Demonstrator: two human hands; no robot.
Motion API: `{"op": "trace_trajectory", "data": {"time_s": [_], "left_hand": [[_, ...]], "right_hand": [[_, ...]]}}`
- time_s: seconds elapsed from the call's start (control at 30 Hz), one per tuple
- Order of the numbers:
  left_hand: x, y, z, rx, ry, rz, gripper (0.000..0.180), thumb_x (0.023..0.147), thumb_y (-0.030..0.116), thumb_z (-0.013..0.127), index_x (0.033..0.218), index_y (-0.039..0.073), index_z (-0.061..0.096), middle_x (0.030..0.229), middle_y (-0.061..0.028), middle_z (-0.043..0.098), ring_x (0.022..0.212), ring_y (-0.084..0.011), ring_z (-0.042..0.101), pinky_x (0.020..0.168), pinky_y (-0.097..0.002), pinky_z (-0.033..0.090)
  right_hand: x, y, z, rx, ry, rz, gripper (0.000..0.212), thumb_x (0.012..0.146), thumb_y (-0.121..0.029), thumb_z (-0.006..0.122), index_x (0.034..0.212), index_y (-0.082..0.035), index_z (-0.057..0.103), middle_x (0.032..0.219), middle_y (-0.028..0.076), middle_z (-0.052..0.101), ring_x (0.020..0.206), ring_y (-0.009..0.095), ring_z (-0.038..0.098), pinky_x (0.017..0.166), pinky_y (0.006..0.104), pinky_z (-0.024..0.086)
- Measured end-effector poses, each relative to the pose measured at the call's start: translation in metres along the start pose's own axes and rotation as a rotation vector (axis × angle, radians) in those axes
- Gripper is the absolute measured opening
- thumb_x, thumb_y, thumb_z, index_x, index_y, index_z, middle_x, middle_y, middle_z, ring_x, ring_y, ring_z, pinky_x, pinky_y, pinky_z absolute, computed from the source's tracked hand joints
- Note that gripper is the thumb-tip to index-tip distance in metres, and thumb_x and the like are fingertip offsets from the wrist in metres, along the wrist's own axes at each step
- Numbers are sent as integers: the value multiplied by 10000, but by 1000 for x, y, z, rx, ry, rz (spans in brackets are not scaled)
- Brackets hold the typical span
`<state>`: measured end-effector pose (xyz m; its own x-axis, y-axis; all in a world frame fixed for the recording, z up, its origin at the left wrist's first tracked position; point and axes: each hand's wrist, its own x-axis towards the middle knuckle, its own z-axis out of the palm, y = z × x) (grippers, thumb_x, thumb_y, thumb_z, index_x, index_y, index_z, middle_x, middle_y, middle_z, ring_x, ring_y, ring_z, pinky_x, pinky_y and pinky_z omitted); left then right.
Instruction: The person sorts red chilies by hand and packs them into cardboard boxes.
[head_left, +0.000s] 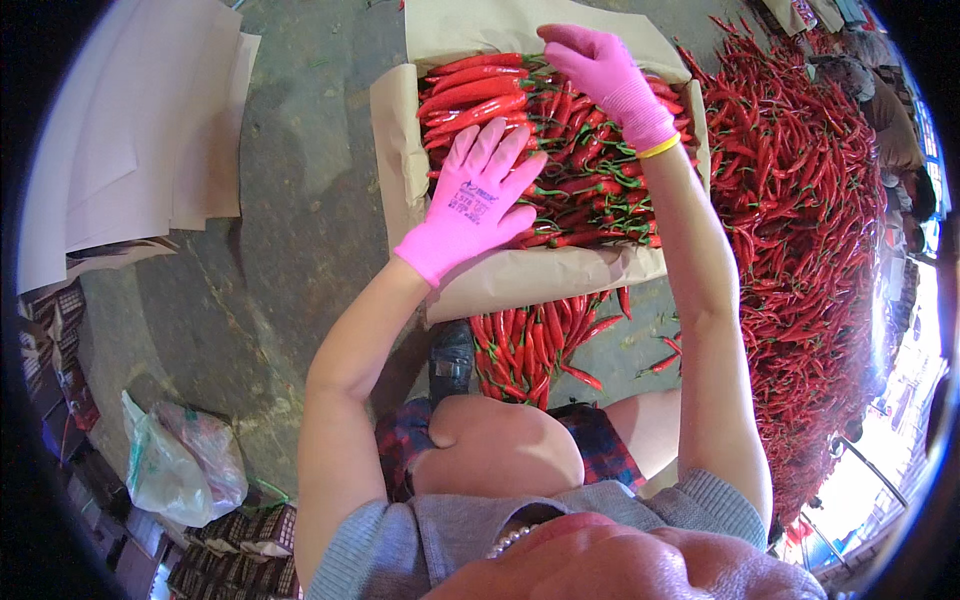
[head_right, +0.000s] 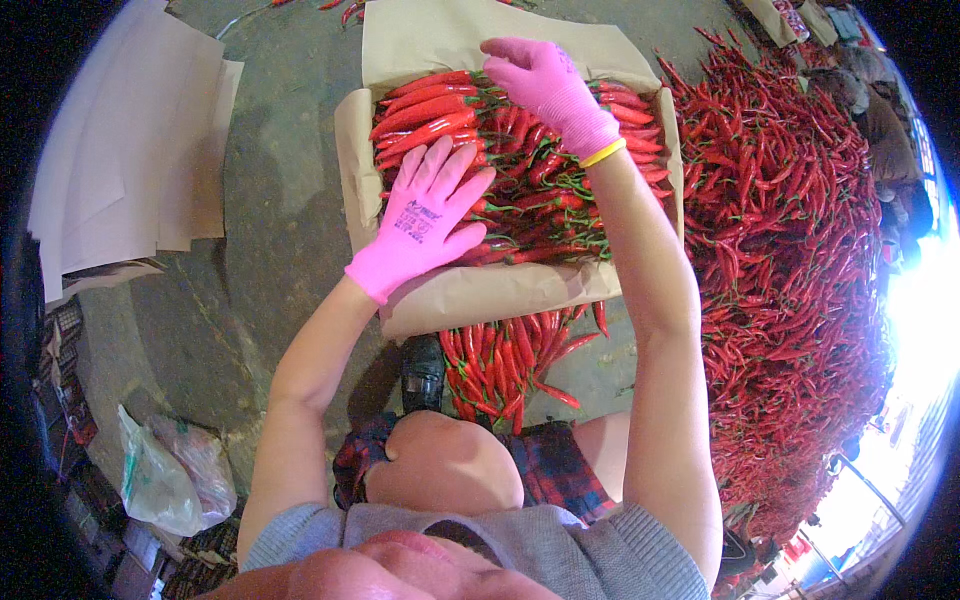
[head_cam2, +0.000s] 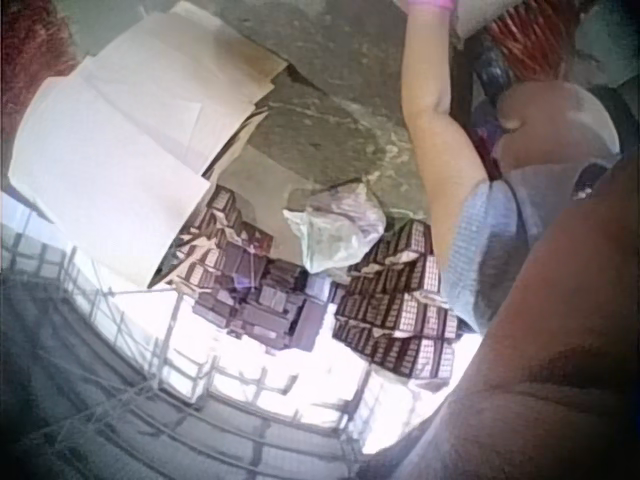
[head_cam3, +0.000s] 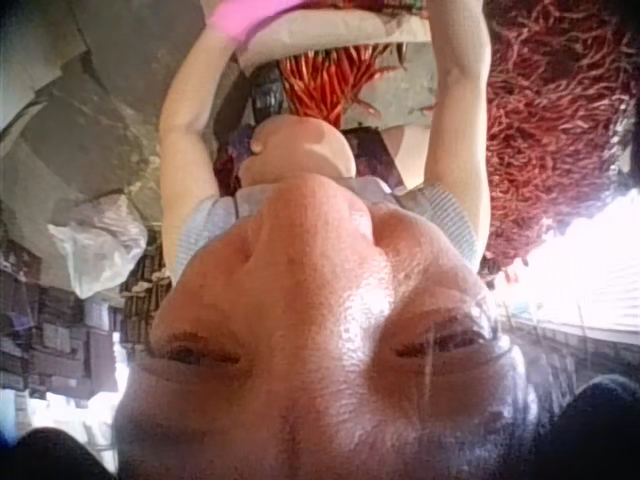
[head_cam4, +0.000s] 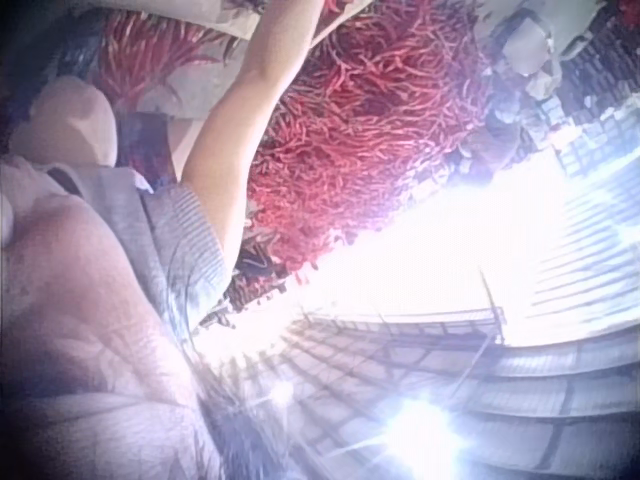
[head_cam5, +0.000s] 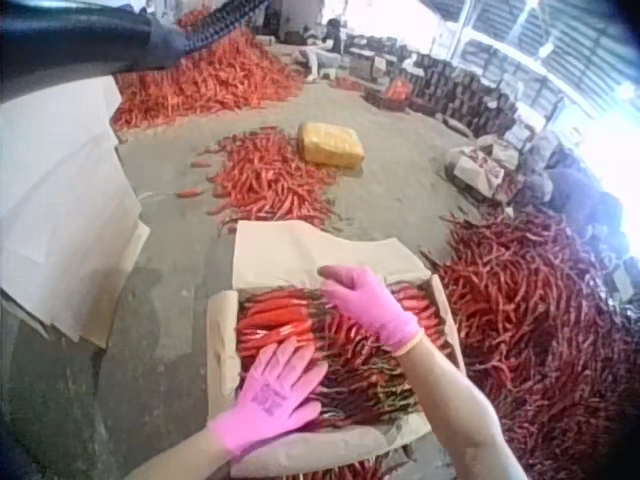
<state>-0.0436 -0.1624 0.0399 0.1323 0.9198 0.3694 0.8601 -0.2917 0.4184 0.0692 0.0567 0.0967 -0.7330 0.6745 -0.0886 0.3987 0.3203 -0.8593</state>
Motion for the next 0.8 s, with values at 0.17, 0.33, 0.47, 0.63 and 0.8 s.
{"op": "trace_trajectory", "data": {"time_s": [0.17,0.33,0.47,0.63,0.8], "left_hand": [[10,-3,-26,-107,203,-10,441,870,211,636,1287,68,610,1368,-177,552,1323,-388,470,1141,-544,330],[39,-80,-33,59,285,-53,365,905,190,607,1237,39,629,1269,-173,624,1225,-370,550,1116,-476,365],[58,-110,-27,36,31,-26,416,940,305,586,1260,42,620,1323,-169,599,1253,-344,532,1109,-436,370],[59,-105,-15,79,-55,-59,504,976,420,532,1324,63,600,1365,-145,592,1281,-325,523,1116,-437,359],[104,-89,-41,145,-433,-164,492,971,480,503,1244,96,649,1269,-106,641,1198,-336,564,1061,-441,390]], "right_hand": [[-2,14,5,-224,245,-147,360,894,-299,656,1161,-62,706,979,154,723,872,301,696,837,385,539],[31,24,28,-670,116,-283,326,914,-315,608,1167,-138,715,1022,133,714,966,355,664,878,439,522],[30,34,31,-731,-22,-162,319,903,-249,549,1162,-197,727,1028,130,723,1005,342,670,889,458,515],[20,33,30,-664,-78,-45,392,874,-192,522,1223,-185,700,1015,137,730,1024,328,680,894,476,520],[22,47,25,-681,-96,-136,403,887,-157,488,1237,-168,689,982,138,733,991,342,690,867,467,538]]}}
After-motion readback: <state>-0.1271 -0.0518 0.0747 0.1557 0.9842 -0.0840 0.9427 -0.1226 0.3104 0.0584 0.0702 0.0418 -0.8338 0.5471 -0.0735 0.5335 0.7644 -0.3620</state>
